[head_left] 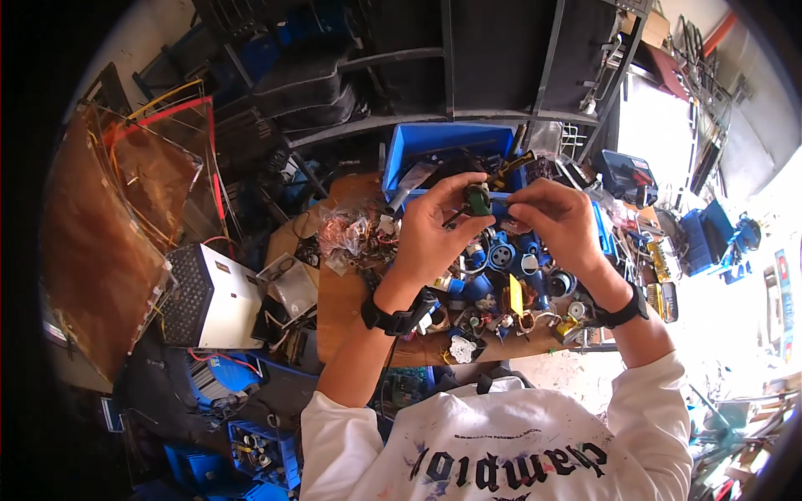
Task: The person strips insulation from red and black wires using orange-handled pliers and then handles a small green circuit board and a yellow component on a cluttered workbench. The person repeatedly strips wire ends and places the pliers down between actions.
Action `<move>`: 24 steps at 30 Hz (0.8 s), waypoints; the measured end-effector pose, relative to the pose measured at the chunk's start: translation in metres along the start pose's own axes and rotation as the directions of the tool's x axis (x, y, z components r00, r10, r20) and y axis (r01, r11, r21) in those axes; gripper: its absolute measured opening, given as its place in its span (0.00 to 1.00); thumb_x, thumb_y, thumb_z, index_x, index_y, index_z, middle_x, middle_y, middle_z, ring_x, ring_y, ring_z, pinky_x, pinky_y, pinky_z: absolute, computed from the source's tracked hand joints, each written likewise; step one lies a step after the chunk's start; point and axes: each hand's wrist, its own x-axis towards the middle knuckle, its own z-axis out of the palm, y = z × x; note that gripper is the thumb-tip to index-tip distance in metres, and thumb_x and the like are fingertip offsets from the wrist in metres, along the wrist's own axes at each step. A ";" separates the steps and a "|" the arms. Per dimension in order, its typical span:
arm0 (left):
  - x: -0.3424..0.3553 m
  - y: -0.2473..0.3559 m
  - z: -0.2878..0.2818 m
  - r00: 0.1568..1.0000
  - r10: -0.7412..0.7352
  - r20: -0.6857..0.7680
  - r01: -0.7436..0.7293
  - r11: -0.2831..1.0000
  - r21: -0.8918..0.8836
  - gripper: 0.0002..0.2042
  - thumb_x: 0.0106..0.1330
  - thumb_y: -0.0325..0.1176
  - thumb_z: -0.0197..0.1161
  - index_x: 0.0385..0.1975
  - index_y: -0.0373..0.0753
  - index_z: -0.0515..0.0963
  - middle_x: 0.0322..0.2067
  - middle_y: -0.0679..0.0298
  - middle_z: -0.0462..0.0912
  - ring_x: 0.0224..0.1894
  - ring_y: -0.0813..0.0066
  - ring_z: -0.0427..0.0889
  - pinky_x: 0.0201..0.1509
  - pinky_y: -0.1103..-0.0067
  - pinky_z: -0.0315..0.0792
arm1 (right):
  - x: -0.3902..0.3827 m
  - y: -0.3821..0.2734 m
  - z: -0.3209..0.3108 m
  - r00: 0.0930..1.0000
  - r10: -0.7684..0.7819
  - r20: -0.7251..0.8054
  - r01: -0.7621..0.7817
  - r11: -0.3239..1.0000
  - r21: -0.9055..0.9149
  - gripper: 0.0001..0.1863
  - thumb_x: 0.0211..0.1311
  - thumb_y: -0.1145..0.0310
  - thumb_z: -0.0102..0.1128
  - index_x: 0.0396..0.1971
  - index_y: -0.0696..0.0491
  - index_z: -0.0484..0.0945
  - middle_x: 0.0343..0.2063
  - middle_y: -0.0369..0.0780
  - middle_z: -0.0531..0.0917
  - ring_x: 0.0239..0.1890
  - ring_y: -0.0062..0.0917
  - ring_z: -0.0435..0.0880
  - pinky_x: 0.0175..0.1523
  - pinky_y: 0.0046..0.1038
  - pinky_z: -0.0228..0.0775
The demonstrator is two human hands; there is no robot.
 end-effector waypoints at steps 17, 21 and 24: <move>-0.019 -0.025 0.086 0.971 0.181 -0.156 -0.114 0.925 0.363 0.23 0.55 0.25 0.71 0.52 0.34 0.75 0.41 0.59 0.83 0.39 0.80 0.82 0.40 0.83 0.78 | -0.014 0.031 -0.060 0.984 0.144 0.105 -0.157 0.979 0.131 0.09 0.57 0.76 0.63 0.37 0.63 0.77 0.28 0.41 0.84 0.26 0.21 0.83 0.33 0.20 0.75; -0.029 -0.057 0.114 0.926 0.202 -0.319 -0.079 0.930 0.358 0.22 0.55 0.23 0.70 0.51 0.33 0.75 0.38 0.60 0.83 0.38 0.82 0.82 0.39 0.84 0.78 | -0.018 0.081 -0.070 0.951 0.230 0.206 -0.292 0.887 0.357 0.10 0.63 0.76 0.58 0.42 0.63 0.78 0.30 0.40 0.84 0.29 0.22 0.84 0.37 0.23 0.79; -0.041 -0.071 0.128 0.912 0.134 -0.388 -0.060 0.978 0.198 0.22 0.56 0.22 0.69 0.52 0.32 0.74 0.36 0.61 0.82 0.36 0.82 0.82 0.40 0.84 0.78 | -0.023 0.093 -0.075 0.932 0.262 0.249 -0.345 0.850 0.399 0.09 0.63 0.76 0.58 0.42 0.63 0.78 0.31 0.40 0.83 0.31 0.22 0.84 0.39 0.23 0.80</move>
